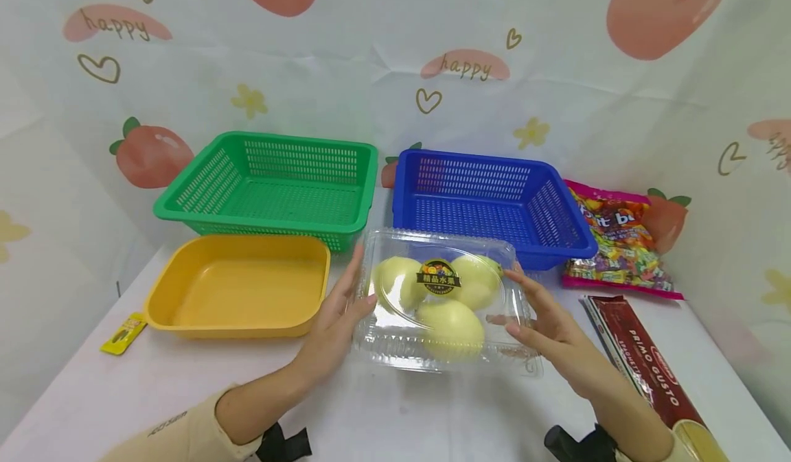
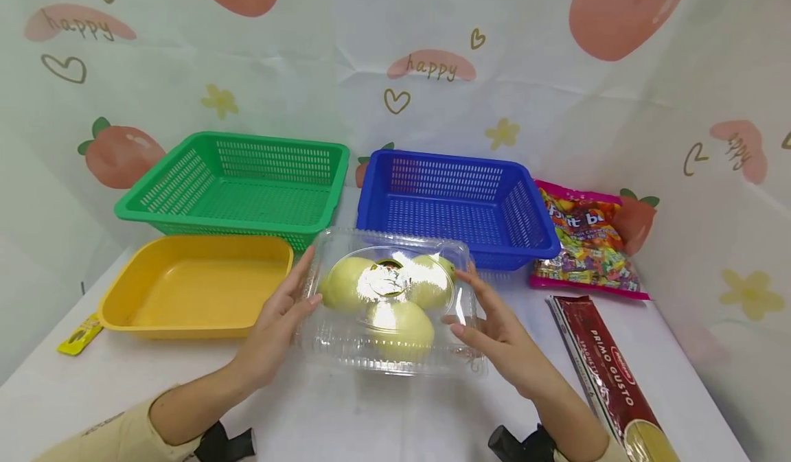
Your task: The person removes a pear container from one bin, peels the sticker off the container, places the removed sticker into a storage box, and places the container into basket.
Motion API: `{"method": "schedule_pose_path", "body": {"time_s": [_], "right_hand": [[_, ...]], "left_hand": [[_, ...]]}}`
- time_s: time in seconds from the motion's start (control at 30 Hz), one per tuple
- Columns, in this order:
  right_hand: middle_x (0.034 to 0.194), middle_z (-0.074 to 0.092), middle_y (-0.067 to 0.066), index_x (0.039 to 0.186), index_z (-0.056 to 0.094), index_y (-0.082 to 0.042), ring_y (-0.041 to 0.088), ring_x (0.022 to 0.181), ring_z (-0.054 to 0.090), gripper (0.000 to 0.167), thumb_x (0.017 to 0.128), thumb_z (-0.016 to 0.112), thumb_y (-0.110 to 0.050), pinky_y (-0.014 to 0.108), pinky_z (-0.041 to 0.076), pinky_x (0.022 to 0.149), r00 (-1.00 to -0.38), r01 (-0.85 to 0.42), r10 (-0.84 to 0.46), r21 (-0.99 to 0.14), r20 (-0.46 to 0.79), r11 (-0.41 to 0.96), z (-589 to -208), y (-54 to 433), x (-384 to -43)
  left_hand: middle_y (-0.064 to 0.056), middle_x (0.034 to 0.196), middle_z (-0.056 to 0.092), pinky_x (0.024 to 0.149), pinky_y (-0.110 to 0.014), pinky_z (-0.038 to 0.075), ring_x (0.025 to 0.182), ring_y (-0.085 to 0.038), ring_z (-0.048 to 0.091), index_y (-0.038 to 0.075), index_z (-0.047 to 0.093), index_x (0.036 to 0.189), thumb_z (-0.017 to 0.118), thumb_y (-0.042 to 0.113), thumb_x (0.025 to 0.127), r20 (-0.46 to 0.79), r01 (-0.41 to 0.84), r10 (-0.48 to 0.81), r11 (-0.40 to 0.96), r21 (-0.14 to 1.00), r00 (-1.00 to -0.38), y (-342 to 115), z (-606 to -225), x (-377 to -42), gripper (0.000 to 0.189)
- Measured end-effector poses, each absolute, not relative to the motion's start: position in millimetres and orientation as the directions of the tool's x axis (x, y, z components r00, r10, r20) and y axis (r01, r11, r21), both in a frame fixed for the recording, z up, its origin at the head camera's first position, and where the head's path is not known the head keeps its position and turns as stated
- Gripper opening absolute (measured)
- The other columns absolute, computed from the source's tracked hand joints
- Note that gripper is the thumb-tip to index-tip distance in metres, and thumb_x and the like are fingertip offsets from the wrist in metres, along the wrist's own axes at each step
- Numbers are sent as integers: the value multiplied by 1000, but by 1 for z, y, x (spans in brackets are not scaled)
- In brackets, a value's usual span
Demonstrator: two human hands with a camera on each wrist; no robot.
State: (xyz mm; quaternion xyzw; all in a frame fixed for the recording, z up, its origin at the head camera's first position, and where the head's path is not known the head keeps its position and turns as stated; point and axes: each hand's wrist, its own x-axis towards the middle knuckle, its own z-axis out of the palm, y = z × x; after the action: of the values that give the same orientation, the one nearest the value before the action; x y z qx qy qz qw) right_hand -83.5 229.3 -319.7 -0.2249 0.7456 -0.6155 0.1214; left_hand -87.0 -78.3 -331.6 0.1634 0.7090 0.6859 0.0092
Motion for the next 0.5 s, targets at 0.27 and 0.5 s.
{"method": "schedule_pose_path", "body": {"time_s": [0.27, 0.5], "right_hand": [[153, -20, 20, 150, 13, -15, 5, 112, 59, 62, 97, 41, -1, 26, 53, 85, -864, -123, -501, -987, 52, 108, -341, 230, -76], [155, -19, 15, 150, 12, -17, 19, 122, 53, 62, 97, 44, -10, 42, 49, 96, -880, -59, -472, -977, -46, 205, -352, 230, -78]], "left_hand": [[2, 158, 1, 118, -49, 1, 146, -22, 0, 11, 6, 151, 43, 14, 97, 190, 191, 238, -18, 981, -952, -79, -352, -78, 65], [1, 158, 1, 118, -44, 2, 146, -22, 1, 11, 7, 151, 42, 12, 97, 115, 105, 233, -54, 993, -966, -78, -368, -80, 65]]}}
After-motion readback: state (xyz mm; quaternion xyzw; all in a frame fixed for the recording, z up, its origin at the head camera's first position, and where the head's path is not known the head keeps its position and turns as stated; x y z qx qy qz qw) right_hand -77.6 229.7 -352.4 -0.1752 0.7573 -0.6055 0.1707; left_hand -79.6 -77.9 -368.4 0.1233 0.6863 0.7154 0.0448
